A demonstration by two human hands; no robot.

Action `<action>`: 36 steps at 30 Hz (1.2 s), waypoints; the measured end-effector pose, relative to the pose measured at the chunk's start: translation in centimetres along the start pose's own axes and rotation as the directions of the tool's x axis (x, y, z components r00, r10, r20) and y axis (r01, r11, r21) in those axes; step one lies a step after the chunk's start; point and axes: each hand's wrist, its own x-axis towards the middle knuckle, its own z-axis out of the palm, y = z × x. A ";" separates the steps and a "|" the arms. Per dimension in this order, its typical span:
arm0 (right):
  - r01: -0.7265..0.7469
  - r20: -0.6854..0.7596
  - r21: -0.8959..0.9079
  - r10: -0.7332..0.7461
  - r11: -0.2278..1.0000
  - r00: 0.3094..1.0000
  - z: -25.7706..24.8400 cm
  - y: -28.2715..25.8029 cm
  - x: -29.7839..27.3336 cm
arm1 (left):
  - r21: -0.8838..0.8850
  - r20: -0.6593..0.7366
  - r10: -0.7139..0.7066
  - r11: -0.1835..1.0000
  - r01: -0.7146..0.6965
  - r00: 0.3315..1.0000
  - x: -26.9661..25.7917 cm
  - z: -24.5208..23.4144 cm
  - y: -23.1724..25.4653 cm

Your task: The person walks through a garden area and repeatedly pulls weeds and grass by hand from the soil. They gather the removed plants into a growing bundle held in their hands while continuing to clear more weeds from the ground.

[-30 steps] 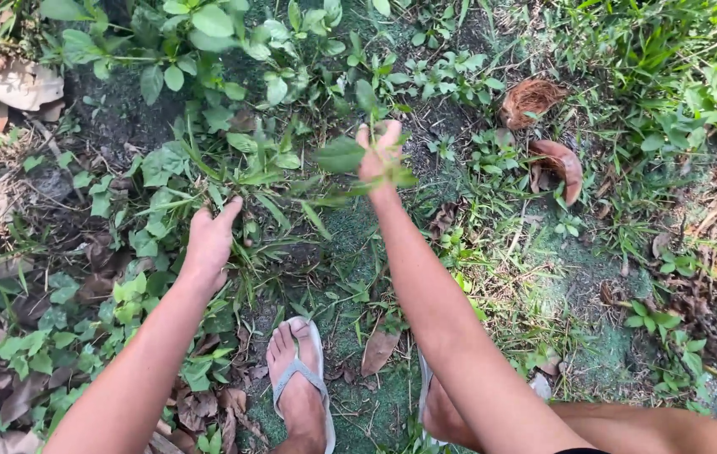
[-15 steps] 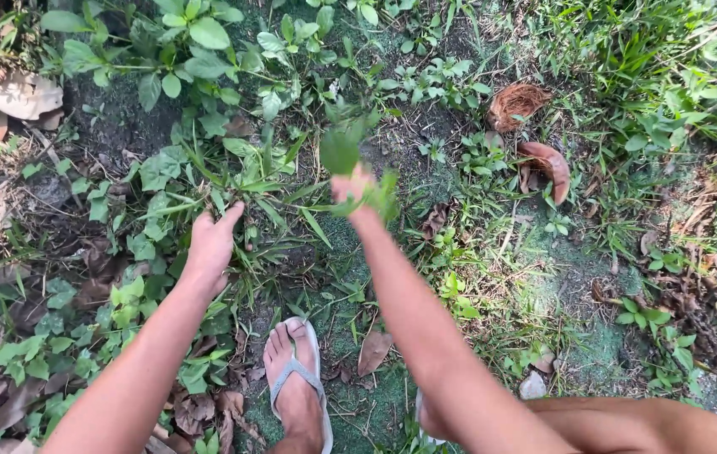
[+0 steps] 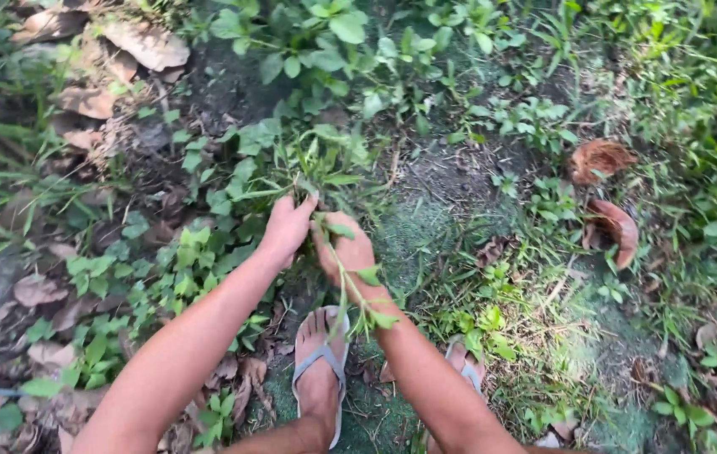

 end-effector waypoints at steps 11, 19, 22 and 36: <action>-0.010 -0.122 -0.058 0.003 0.998 0.993 -4.4 2.2 5.4 | -0.193 -0.318 0.009 0.978 -0.074 0.948 0.0 -6.6 3.1; 0.060 -0.092 -0.714 -0.179 0.697 0.979 -0.6 3.3 17.1 | -0.116 -0.304 -0.017 0.993 -0.019 0.953 2.2 -7.0 -1.6; 0.099 0.018 -0.632 -0.113 0.768 0.993 0.4 5.9 17.1 | -0.098 -0.267 -0.044 0.995 0.018 0.963 0.3 -7.1 0.0; 0.109 0.495 0.031 -0.110 0.994 0.862 -3.1 -2.1 12.3 | -0.001 -0.187 -0.051 0.999 0.051 0.981 2.4 -5.1 -1.9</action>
